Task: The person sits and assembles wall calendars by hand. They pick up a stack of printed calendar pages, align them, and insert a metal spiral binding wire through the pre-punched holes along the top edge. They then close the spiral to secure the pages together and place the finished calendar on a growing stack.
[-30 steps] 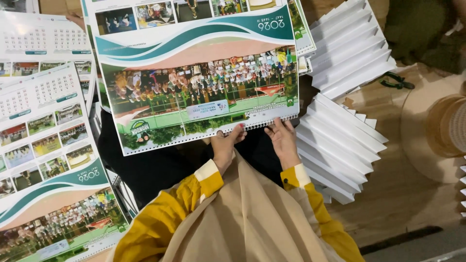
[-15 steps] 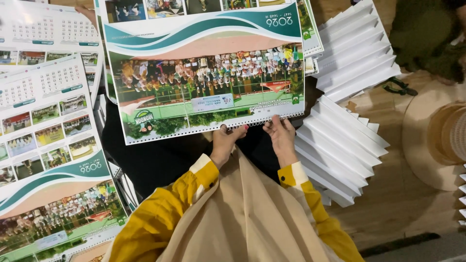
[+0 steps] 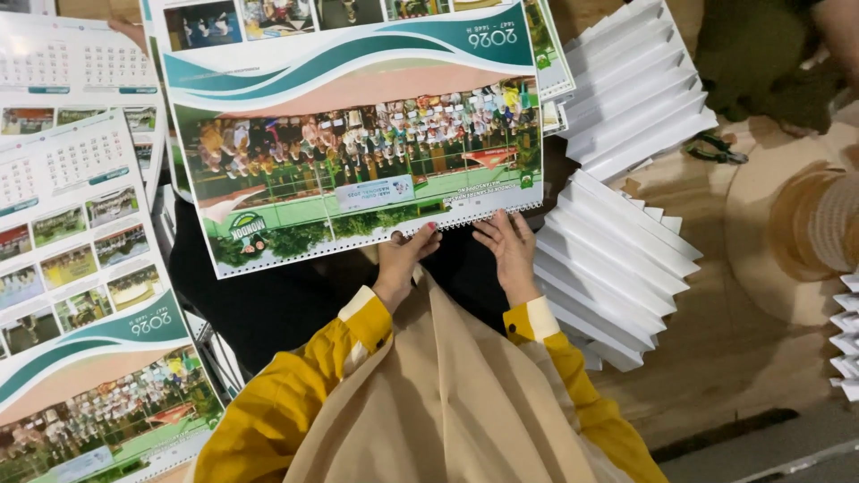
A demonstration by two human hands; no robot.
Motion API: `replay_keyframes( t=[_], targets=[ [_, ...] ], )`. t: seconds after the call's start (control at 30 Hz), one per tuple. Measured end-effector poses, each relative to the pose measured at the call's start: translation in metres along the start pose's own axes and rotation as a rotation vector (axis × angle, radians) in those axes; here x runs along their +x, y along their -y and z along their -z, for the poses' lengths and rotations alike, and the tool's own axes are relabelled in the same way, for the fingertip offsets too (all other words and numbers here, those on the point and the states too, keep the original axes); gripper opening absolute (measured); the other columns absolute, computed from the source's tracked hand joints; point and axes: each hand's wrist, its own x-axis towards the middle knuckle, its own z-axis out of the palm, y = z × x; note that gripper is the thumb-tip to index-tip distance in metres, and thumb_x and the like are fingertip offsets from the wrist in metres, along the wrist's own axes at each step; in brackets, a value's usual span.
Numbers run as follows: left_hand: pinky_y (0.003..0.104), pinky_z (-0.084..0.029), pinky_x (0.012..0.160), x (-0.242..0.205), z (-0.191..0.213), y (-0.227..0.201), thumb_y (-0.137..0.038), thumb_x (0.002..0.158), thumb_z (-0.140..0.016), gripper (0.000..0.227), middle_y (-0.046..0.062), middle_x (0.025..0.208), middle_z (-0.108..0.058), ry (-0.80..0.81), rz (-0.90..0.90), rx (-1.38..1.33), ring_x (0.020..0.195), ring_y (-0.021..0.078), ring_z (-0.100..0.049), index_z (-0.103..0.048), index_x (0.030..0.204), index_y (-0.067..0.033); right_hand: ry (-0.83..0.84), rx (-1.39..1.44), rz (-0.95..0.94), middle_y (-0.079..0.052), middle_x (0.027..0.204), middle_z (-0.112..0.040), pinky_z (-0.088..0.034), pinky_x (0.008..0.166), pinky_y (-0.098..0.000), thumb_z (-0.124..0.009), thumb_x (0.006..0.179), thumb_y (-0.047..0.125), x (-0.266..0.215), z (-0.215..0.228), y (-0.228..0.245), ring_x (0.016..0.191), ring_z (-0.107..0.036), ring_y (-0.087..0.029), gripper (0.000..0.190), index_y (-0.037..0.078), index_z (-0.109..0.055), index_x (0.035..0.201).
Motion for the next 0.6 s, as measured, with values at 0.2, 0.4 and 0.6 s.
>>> replay_keyframes(
  t=[0.2,0.4,0.6],
  targets=[
    [0.036,-0.055,0.07,-0.016,-0.011,-0.007,-0.017,0.073,-0.076,0.05,0.02,0.075,-0.062,-0.002,-0.019,-0.219,0.066,0.026,-0.067,-0.03,0.083,-0.0025,-0.442,-0.923,0.586,-0.005,0.078,-0.062,-0.05,0.058,-0.0269,-0.062,0.088,0.016,-0.004,0.122,-0.002,0.072,-0.059,-0.016,0.004,0.014,-0.064,0.091],
    [0.037,-0.055,0.071,-0.032,-0.008,-0.011,-0.026,0.074,-0.075,0.055,0.019,0.094,-0.062,0.098,-0.08,-0.128,0.076,0.0226,-0.066,-0.035,0.093,0.0063,-0.318,-1.768,0.502,-0.004,0.107,-0.052,-0.044,0.083,-0.0455,-0.071,0.07,0.043,-0.017,0.224,-0.001,0.101,-0.05,-0.03,0.048,0.02,-0.06,0.11],
    [0.034,-0.056,0.07,-0.026,0.001,0.005,-0.029,0.076,-0.072,0.043,0.014,0.094,-0.066,0.17,-0.067,-0.024,0.077,0.0201,-0.067,-0.058,0.105,0.0002,-0.331,-1.929,0.564,0.0,0.093,-0.06,-0.039,0.083,-0.0353,-0.053,0.088,0.033,0.013,0.27,-0.014,0.092,-0.055,-0.022,0.017,0.022,-0.064,0.095]
  ],
)
